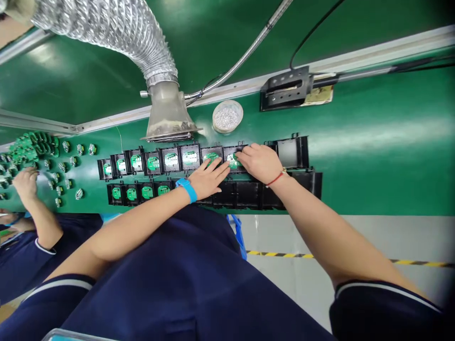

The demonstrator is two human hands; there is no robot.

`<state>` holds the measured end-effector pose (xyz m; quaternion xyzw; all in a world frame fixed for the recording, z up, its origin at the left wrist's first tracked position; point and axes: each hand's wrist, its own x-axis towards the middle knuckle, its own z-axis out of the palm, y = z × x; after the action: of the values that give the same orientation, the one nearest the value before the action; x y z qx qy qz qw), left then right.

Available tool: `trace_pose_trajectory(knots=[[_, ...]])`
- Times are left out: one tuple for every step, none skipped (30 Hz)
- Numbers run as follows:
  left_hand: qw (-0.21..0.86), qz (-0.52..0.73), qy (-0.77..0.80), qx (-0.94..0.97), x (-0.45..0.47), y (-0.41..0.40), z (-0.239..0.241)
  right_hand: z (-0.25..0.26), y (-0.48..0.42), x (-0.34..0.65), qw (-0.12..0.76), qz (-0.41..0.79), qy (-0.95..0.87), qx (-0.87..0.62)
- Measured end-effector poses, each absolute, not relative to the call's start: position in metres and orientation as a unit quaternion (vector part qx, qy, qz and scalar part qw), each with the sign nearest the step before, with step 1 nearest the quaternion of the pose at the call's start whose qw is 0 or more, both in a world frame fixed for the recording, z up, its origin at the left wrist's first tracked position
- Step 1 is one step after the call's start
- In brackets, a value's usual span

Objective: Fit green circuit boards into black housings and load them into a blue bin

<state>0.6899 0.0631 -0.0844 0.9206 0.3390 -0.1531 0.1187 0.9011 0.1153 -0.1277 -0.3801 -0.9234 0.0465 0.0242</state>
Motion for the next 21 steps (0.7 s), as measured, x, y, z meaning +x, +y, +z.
trace_pose_trajectory(knots=[[0.116,-0.159,0.339,0.920,0.695,0.065,-0.088,-0.128,0.115,0.902,0.027,0.048,-0.924,-0.378],[0.113,-0.164,0.340,0.919,0.699,0.067,-0.092,-0.129,0.115,0.902,0.030,0.050,-0.925,-0.377],[0.110,-0.170,0.343,0.917,0.702,0.068,-0.094,-0.129,0.115,0.902,0.032,0.052,-0.925,-0.376],[0.107,-0.176,0.345,0.916,0.706,0.070,-0.096,-0.130,0.116,0.903,0.033,0.056,-0.925,-0.375],[0.104,-0.182,0.346,0.914,0.708,0.071,-0.098,-0.130,0.116,0.903,0.033,0.062,-0.924,-0.375],[0.102,-0.186,0.346,0.914,0.710,0.071,-0.099,-0.130,0.116,0.902,0.033,0.069,-0.924,-0.376],[0.099,-0.188,0.345,0.914,0.712,0.072,-0.099,-0.130,0.116,0.902,0.031,0.077,-0.922,-0.377],[0.097,-0.189,0.346,0.914,0.713,0.072,-0.099,-0.129,0.117,0.902,0.028,0.086,-0.920,-0.380],[0.096,-0.189,0.346,0.914,0.714,0.072,-0.099,-0.128,0.117,0.901,0.025,0.094,-0.918,-0.384],[0.096,-0.189,0.348,0.913,0.715,0.073,-0.098,-0.127,0.116,0.901,0.022,0.100,-0.916,-0.387],[0.097,-0.188,0.349,0.913,0.715,0.073,-0.098,-0.126,0.116,0.902,0.019,0.105,-0.914,-0.392],[0.098,-0.187,0.350,0.913,0.716,0.072,-0.097,-0.125,0.114,0.903,0.019,0.107,-0.911,-0.398],[0.099,-0.187,0.351,0.912,0.716,0.072,-0.097,-0.123,0.111,0.904,0.022,0.108,-0.908,-0.404],[0.101,-0.188,0.351,0.912,0.716,0.072,-0.096,-0.122,0.108,0.906,0.026,0.108,-0.905,-0.411],[0.102,-0.189,0.352,0.911,0.717,0.072,-0.096,-0.121,0.104,0.908,0.030,0.107,-0.902,-0.416],[0.103,-0.192,0.353,0.910,0.717,0.072,-0.096,-0.120,0.100,0.911,0.032,0.107,-0.901,-0.418],[0.103,-0.194,0.354,0.909,0.718,0.071,-0.096,-0.119,0.095,0.913,0.031,0.108,-0.903,-0.416],[0.104,-0.196,0.355,0.908,0.718,0.071,-0.096,-0.118,0.091,0.915,0.026,0.109,-0.905,-0.410],[0.103,-0.197,0.357,0.907,0.718,0.070,-0.097,-0.117,0.087,0.917,0.017,0.110,-0.908,-0.405],[0.103,-0.196,0.359,0.907,0.719,0.070,-0.098,-0.117,0.083,0.918,0.007,0.110,-0.910,-0.400],[0.102,-0.196,0.361,0.906,0.719,0.069,-0.098,-0.116,0.080,0.918,-0.004,0.110,-0.911,-0.398]])
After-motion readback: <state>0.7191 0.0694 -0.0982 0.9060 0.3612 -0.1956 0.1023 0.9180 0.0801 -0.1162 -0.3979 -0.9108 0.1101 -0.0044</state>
